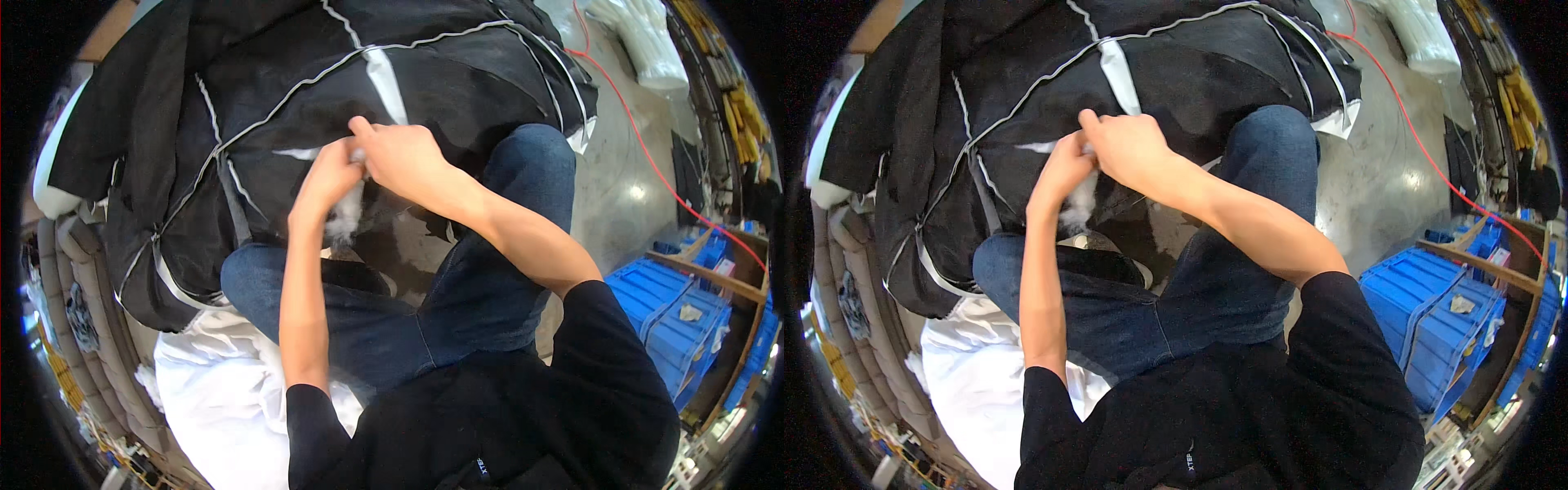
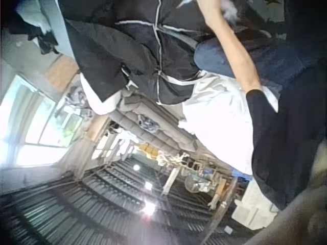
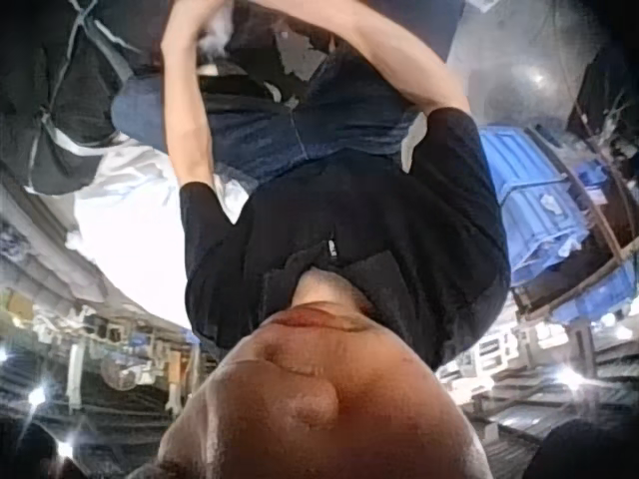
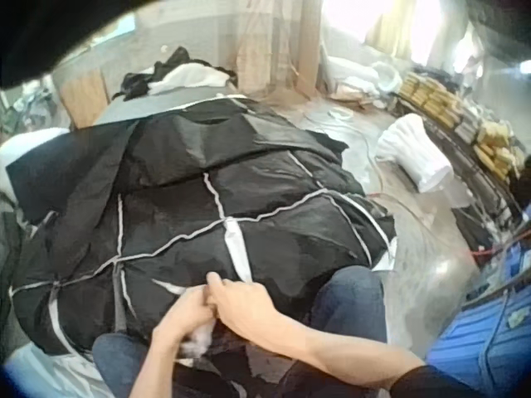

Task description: Stuffing a black fabric upholstery cover with white poly-fil stuffing.

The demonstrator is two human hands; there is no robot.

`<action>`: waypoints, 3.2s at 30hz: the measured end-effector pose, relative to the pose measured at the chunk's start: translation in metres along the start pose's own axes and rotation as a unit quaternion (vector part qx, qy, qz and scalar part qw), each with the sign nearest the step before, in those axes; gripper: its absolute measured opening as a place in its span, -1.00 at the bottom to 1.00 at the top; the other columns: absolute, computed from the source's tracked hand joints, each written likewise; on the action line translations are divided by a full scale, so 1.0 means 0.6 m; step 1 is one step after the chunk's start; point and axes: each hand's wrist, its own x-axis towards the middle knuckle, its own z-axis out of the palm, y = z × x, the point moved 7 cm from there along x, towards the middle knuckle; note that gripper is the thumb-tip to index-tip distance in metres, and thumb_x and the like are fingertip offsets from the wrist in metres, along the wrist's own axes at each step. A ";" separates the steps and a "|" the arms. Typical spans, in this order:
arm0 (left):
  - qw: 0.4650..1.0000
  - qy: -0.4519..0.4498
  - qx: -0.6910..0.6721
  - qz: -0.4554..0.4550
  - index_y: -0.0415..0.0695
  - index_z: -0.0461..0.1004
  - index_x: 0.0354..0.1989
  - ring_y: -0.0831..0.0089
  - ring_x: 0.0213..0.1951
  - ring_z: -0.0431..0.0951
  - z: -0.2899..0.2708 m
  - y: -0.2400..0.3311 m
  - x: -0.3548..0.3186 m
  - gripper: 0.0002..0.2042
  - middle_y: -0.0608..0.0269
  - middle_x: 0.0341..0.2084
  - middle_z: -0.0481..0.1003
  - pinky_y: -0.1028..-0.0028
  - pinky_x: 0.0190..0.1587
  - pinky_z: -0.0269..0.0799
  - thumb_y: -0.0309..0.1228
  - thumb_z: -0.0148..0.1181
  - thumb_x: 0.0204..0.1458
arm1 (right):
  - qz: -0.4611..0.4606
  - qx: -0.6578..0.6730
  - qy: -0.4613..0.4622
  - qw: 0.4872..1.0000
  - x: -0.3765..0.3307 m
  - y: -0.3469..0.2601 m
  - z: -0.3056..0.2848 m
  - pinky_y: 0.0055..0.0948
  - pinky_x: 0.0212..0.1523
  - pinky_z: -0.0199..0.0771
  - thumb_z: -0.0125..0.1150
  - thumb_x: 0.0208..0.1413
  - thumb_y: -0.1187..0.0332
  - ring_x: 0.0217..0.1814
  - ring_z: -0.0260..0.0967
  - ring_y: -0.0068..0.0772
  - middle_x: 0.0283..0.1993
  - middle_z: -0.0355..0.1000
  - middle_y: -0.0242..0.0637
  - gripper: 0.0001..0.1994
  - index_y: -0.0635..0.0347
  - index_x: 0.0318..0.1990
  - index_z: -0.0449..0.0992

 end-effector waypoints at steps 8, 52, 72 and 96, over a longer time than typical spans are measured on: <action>0.932 0.300 0.189 0.071 -0.10 0.30 0.11 0.05 0.26 0.15 -0.048 0.070 -0.113 -0.44 -0.04 0.11 0.23 0.20 0.28 0.11 -0.66 0.19 -0.18 | -0.070 0.212 0.024 0.974 -0.012 0.013 -0.037 -0.07 -0.15 0.51 0.26 -0.03 0.34 -0.12 0.49 0.01 -0.20 0.47 -0.05 -0.66 0.26 -0.14 0.32; 0.901 -0.333 -0.105 -0.258 -0.28 0.59 -0.36 0.49 -0.39 0.52 0.049 -0.022 0.005 -0.68 0.32 -0.50 0.54 0.52 -0.29 0.41 -0.21 0.35 -0.05 | 0.062 0.148 -0.107 0.981 0.027 0.083 -0.053 -0.16 -0.08 0.48 0.03 0.01 0.38 -0.12 0.50 -0.06 -0.23 0.55 -0.12 -0.75 0.10 -0.18 0.59; 0.990 -0.136 0.008 -0.049 -0.29 0.45 -0.24 0.49 -0.24 0.47 0.019 0.002 -0.036 -0.78 0.23 -0.35 0.51 0.45 -0.14 0.35 -0.46 0.30 -0.01 | 0.059 0.173 -0.131 0.974 0.011 0.090 -0.058 -0.11 -0.12 0.52 0.11 -0.04 0.36 -0.13 0.54 -0.03 -0.22 0.56 -0.03 -0.75 0.20 -0.24 0.63; 0.900 0.160 0.358 0.191 -0.31 0.47 -0.24 -0.01 -0.15 0.44 0.008 0.098 -0.084 -0.85 -0.04 -0.29 0.47 0.21 -0.06 0.35 -0.50 0.14 0.05 | 0.068 0.178 -0.154 0.969 0.015 0.101 -0.054 -0.16 -0.05 0.45 0.08 0.10 0.30 -0.10 0.50 -0.05 -0.21 0.54 -0.09 -0.77 0.13 -0.13 0.55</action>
